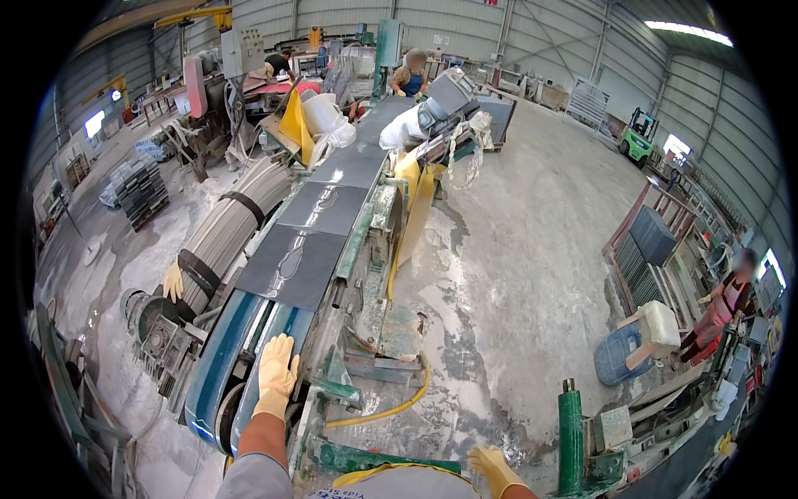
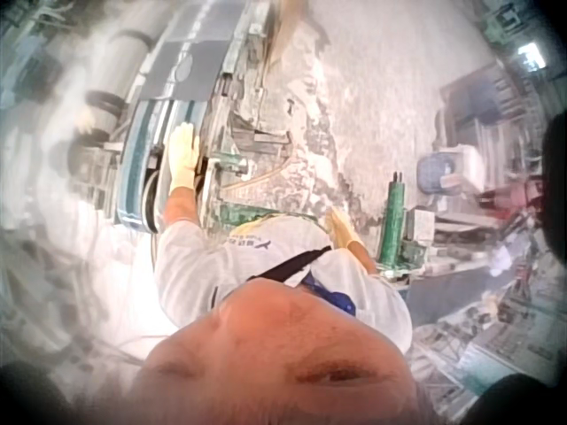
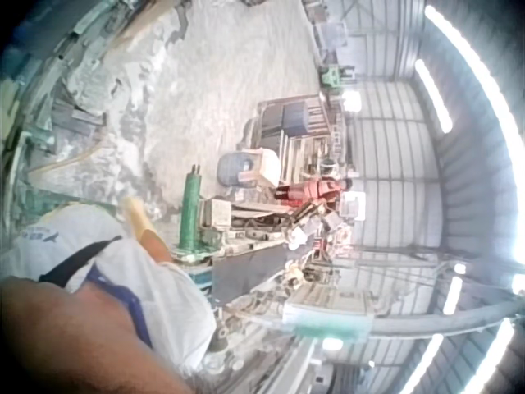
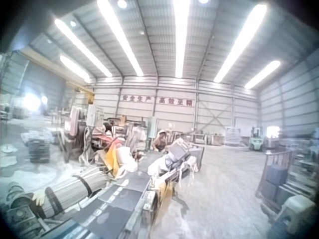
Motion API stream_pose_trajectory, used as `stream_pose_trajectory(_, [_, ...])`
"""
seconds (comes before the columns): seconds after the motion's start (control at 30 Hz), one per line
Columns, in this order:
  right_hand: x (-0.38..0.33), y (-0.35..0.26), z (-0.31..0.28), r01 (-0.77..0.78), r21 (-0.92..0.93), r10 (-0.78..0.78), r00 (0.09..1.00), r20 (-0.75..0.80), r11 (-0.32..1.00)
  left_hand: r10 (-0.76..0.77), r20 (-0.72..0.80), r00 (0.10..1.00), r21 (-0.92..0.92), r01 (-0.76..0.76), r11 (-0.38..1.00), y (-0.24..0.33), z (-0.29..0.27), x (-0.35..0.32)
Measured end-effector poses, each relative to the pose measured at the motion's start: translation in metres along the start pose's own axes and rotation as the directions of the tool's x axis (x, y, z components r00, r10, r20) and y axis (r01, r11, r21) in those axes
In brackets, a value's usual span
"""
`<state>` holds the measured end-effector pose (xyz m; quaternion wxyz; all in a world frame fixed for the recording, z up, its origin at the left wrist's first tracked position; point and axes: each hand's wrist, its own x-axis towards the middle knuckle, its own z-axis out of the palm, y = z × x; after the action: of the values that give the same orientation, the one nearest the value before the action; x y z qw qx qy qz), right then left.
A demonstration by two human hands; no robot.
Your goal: The person operates a conveyor system to process dark rectangular stone slabs. They guide the slabs through a machine, likely for polishing or cutting, and then stack the finished pieces onto a growing pile.
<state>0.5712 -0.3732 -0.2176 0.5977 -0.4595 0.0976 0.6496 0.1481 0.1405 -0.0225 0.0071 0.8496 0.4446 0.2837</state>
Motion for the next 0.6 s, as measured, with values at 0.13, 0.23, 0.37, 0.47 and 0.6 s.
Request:
stream_pose_trajectory(0.13, [-0.003,-0.013,0.083,-0.039,-0.293,-0.042,0.963,-0.266,0.955,-0.015,-0.005,1.000,0.027,0.015,1.000,-0.009,-0.009,-0.009])
stream_pose_trajectory(0.23, [-0.011,-0.020,0.097,-0.033,-0.214,-0.026,0.963,-0.267,0.976,-0.008,-0.010,1.000,0.018,0.008,1.000,-0.007,-0.009,-0.011])
stream_pose_trajectory(0.37, [-0.015,-0.011,0.116,-0.037,-0.428,-0.148,0.909,-0.391,0.903,-0.002,-0.002,1.000,0.007,0.002,1.000,-0.005,-0.011,-0.011])
stream_pose_trajectory(0.47, [-0.014,-0.005,0.106,-0.047,-0.460,-0.164,0.899,-0.407,0.886,0.000,0.000,1.000,0.015,0.000,1.000,-0.004,-0.013,-0.013])
stream_pose_trajectory(0.6, [-0.010,-0.001,0.066,-0.044,-0.283,-0.052,0.945,-0.323,0.958,0.013,0.001,1.000,0.015,-0.013,1.000,-0.004,-0.016,-0.015])
